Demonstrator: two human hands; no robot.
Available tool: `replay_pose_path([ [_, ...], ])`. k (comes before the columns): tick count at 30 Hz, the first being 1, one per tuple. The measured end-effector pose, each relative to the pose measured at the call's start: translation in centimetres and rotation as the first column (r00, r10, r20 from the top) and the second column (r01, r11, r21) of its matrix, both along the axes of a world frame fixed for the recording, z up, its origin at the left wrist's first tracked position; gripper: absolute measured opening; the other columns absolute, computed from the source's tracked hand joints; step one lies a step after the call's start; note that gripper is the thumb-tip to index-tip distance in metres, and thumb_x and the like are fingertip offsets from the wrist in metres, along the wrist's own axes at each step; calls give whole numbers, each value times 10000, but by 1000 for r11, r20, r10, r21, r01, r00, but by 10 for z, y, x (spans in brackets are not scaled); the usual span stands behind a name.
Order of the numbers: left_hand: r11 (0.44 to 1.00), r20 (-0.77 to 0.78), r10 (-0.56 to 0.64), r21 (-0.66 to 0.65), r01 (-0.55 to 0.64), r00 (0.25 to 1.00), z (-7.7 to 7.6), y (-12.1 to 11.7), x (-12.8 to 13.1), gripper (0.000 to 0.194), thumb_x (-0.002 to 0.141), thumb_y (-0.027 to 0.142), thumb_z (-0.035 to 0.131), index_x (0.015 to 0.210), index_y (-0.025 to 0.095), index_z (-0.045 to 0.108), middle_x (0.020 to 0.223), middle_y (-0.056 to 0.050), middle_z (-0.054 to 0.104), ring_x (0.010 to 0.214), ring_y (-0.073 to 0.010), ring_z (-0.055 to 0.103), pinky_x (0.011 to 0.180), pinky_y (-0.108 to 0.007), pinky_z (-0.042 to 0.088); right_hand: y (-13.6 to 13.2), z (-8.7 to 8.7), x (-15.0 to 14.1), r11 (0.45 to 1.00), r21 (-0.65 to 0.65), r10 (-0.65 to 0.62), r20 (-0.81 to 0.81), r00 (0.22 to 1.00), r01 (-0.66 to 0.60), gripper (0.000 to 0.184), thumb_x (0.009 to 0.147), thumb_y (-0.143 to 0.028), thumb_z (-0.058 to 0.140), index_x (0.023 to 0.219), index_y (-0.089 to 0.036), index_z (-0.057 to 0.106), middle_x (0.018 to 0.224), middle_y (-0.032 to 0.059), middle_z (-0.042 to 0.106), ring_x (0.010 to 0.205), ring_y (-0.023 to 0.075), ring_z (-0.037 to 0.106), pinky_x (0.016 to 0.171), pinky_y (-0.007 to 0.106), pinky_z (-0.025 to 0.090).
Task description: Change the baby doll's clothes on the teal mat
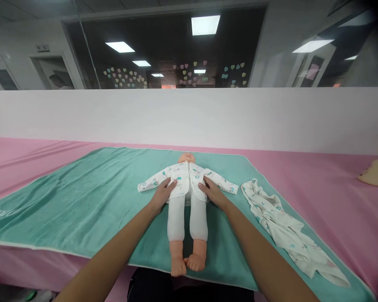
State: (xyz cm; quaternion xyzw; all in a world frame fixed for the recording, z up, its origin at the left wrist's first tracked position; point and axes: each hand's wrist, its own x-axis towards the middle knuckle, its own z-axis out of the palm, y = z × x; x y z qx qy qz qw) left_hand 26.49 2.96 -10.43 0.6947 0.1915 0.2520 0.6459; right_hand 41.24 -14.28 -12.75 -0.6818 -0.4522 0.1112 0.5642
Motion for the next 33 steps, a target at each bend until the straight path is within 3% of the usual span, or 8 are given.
replay_pose_path([
  [6, 978, 79, -87, -184, 100, 993, -3, 26, -11, 458, 647, 379, 721, 1028, 165, 586, 718, -2, 581, 599, -96, 530, 523, -186, 391, -16, 26, -26, 932, -226, -200, 328, 923, 282, 442, 796, -582, 531, 990, -188, 481, 940, 24, 523, 772, 149, 486, 644, 237, 379],
  [12, 923, 204, -236, -258, 285, 950, 11, 29, -18, 325, 702, 342, 665, 960, 168, 569, 692, 21, 520, 498, -47, 434, 456, -166, 338, -12, 37, -45, 934, -254, -130, 412, 902, 251, 347, 898, -419, 419, 677, -158, 359, 639, -25, 409, 591, 105, 352, 537, 205, 253],
  [16, 998, 151, 33, 51, -41, 988, 4, 40, -15, 270, 797, 367, 512, 1007, 199, 531, 706, 10, 491, 574, -99, 463, 521, -219, 374, -8, 36, -49, 979, -88, -155, 251, 956, 182, 322, 907, -393, 401, 688, -159, 368, 649, -26, 385, 605, 100, 348, 574, 200, 291],
  [19, 680, 42, 442, 636, -365, 896, -9, 49, -10, 270, 775, 249, 489, 1035, 183, 525, 1004, -87, 530, 923, -221, 498, 744, -338, 408, -4, 34, -51, 990, -90, -87, 209, 974, 107, 330, 891, -407, 440, 681, -154, 413, 655, -25, 415, 616, 96, 376, 582, 196, 301],
  [21, 383, 18, 571, 879, -286, 821, -17, 54, -8, 300, 762, 192, 462, 1055, 169, 523, 1141, -125, 480, 1051, -285, 427, 815, -405, 367, -2, 30, -48, 988, -77, -114, 193, 975, 130, 371, 897, -434, 430, 659, -149, 422, 646, -23, 431, 617, 95, 391, 583, 195, 304],
  [23, 225, -28, 613, 964, -141, 790, -21, 60, -7, 288, 783, 177, 417, 1051, 164, 523, 1127, -135, 491, 1042, -308, 419, 791, -428, 352, 0, 23, -44, 979, -48, -186, 168, 968, 196, 415, 909, -464, 393, 644, -147, 423, 624, -23, 432, 599, 93, 393, 574, 195, 304],
  [29, 52, -114, 545, 993, 102, 831, -15, 81, -19, 231, 851, 187, 313, 891, 173, 540, 923, -99, 577, 931, -270, 479, 710, -372, 328, -32, 0, -35, 928, -86, -333, 241, 911, 362, 421, 896, -479, 395, 646, -148, 464, 608, -17, 455, 594, 105, 419, 558, 202, 308],
  [33, 109, -93, 588, 993, 35, 803, -12, 84, -25, 238, 851, 190, 299, 913, 179, 528, 949, -95, 583, 925, -262, 501, 710, -375, 331, -93, 3, -33, 844, -113, -469, 316, 825, 523, 340, 900, -449, 385, 780, -170, 538, 758, 2, 544, 703, 129, 489, 641, 216, 361],
])
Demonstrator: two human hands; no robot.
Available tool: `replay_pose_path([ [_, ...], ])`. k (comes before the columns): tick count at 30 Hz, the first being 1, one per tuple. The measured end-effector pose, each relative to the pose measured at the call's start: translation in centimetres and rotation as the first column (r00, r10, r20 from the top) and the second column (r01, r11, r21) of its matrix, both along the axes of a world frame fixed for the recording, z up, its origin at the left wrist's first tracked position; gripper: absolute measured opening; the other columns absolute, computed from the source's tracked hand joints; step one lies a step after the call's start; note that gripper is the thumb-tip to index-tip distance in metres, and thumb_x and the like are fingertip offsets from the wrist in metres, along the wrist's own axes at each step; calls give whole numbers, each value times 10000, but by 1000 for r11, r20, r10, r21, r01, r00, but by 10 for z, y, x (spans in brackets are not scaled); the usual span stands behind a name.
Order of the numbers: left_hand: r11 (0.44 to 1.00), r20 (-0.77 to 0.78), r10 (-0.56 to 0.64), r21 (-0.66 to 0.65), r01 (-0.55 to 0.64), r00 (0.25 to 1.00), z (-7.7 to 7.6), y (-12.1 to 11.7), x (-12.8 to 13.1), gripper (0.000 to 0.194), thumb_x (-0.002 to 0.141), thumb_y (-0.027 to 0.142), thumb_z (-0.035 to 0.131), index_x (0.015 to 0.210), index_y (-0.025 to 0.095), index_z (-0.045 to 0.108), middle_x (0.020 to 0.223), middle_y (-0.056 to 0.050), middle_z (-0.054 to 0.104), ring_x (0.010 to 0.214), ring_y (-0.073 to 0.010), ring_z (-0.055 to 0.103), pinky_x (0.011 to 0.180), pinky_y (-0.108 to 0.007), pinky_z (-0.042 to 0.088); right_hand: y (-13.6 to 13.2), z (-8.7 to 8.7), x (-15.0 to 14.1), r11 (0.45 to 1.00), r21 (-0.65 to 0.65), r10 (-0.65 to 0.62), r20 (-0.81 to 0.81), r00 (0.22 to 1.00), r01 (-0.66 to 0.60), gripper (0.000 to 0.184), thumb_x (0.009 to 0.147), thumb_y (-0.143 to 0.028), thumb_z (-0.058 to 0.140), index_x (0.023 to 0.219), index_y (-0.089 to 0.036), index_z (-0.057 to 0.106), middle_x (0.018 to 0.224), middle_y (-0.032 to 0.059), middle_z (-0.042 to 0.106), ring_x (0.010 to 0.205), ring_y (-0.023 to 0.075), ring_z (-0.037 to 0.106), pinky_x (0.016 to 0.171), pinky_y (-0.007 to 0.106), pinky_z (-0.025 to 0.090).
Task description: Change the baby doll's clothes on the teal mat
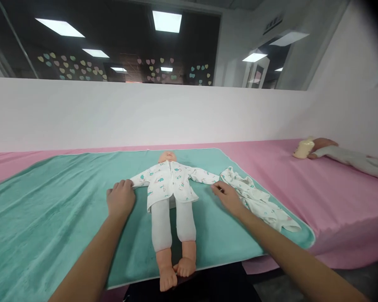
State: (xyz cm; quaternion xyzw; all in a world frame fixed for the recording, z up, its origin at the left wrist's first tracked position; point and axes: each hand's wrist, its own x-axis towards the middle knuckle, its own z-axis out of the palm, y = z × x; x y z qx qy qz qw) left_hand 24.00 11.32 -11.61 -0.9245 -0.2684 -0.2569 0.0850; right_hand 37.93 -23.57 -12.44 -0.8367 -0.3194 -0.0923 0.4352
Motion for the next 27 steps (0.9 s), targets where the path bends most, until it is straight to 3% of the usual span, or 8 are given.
replay_pose_path([
  [3, 990, 19, 83, -118, -80, 996, -2, -2, -1, 234, 827, 173, 314, 922, 183, 527, 983, -104, 577, 933, -277, 502, 709, -392, 344, -49, 15, 15, 964, -184, -183, 62, 981, 191, 294, 880, -433, 409, 843, -181, 557, 846, 18, 560, 754, 148, 509, 667, 233, 370],
  [5, 986, 17, 86, -148, -83, 996, -2, -5, 0, 244, 807, 145, 320, 930, 176, 528, 999, -117, 570, 941, -282, 501, 720, -398, 350, -74, 25, 30, 887, -317, -318, 110, 942, 336, 275, 860, -407, 442, 962, -177, 554, 992, 55, 546, 881, 181, 508, 686, 245, 369],
  [9, 998, -26, -9, -69, 8, 1000, 1, -23, -3, 271, 834, 168, 292, 957, 145, 532, 982, -134, 566, 926, -280, 508, 728, -397, 362, -91, 34, 55, 756, -496, -459, 66, 886, 428, 371, 784, -296, 538, 1119, -140, 508, 1094, 123, 506, 1058, 253, 437, 687, 256, 358],
  [15, 955, 53, -292, -40, 295, 955, 1, -62, -46, 269, 863, 229, 313, 976, 150, 544, 961, -103, 584, 946, -244, 517, 791, -355, 376, -79, 53, 44, 858, -451, -330, -119, 937, 245, 160, 707, -267, 598, 761, -127, 543, 774, 67, 534, 728, 173, 500, 572, 228, 328],
  [20, 855, 304, -387, -236, 462, 871, 3, -83, -112, 233, 875, 324, 358, 961, 184, 523, 942, -66, 588, 902, -215, 540, 802, -326, 404, -99, 115, -7, 976, -220, -50, -249, 967, -6, 238, 795, -355, 493, 692, -144, 456, 715, 29, 490, 598, 101, 446, 525, 209, 354],
  [22, 809, 420, -334, -331, 485, 844, 20, -104, -138, 227, 868, 351, 388, 957, 191, 522, 945, -60, 593, 887, -213, 552, 796, -328, 417, -108, 144, -41, 986, -20, 150, -308, 940, -164, 249, 788, -371, 520, 719, -148, 434, 707, 22, 470, 580, 93, 437, 499, 201, 350],
  [24, 740, 505, -325, -390, 547, 800, 51, -136, -164, 231, 852, 362, 435, 989, 202, 528, 966, -56, 598, 893, -214, 561, 791, -327, 427, -113, 170, -84, 938, 129, 348, -350, 870, -323, 272, 770, -382, 576, 759, -151, 433, 688, 7, 448, 551, 83, 424, 460, 187, 324],
  [27, 588, 578, -462, -368, 720, 672, 112, -196, -204, 303, 813, 344, 520, 1094, 233, 521, 1078, -56, 571, 962, -220, 553, 810, -325, 432, -106, 201, -158, 870, 69, 484, -307, 819, -488, 303, 749, -385, 633, 847, -158, 458, 720, 3, 480, 561, 86, 446, 460, 178, 326],
])
